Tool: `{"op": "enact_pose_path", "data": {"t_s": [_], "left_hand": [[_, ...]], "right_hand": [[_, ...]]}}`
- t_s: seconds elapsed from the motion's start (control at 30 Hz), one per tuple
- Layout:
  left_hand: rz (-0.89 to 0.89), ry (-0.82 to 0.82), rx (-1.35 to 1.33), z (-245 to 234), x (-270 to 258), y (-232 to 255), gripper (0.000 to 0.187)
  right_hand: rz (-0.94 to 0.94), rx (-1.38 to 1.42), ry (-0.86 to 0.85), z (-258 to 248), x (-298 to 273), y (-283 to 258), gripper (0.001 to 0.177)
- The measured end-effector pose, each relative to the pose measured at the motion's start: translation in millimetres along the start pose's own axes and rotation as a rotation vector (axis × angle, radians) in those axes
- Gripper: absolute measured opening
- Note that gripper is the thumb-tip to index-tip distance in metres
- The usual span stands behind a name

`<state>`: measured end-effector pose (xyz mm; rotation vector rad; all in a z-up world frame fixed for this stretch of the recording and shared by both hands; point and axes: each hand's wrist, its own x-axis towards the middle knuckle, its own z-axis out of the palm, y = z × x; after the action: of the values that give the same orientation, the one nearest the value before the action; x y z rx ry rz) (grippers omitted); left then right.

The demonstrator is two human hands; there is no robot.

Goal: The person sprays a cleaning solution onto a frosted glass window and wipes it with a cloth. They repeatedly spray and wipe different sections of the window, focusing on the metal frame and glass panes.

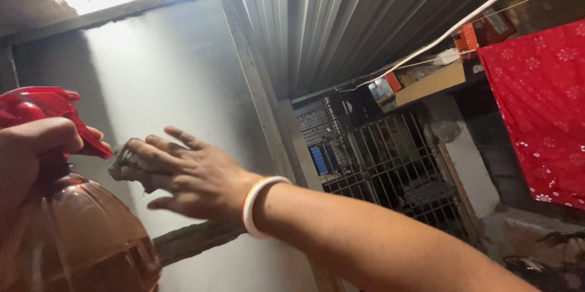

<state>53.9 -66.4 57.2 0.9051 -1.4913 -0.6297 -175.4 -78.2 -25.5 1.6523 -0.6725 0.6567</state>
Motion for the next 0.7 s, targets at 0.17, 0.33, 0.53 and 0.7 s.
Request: {"op": "enact_pose_path", "data": {"t_s": [0.17,0.33,0.53,0.7], "left_hand": [[0.025,0.033,0.124,-10.6,27.2,14.6,0.036],[0.071,0.056,0.198,-22.6,34.3,35.3,0.035],[0.108,0.054,0.237,-18.8,36.9,56.6,0.034],[0.118,0.043,0.270,-12.8,37.9,64.6,0.033]], "right_hand": [[0.147,-0.117,-0.059,-7.2,26.7,51.6,0.069],[0.314,-0.097,0.034,-0.5,58.0,74.6,0.064],[0.239,0.108,0.067,19.4,51.0,-4.7,0.072],[0.086,-0.044,0.065,26.0,42.4,-52.5,0.075]]}}
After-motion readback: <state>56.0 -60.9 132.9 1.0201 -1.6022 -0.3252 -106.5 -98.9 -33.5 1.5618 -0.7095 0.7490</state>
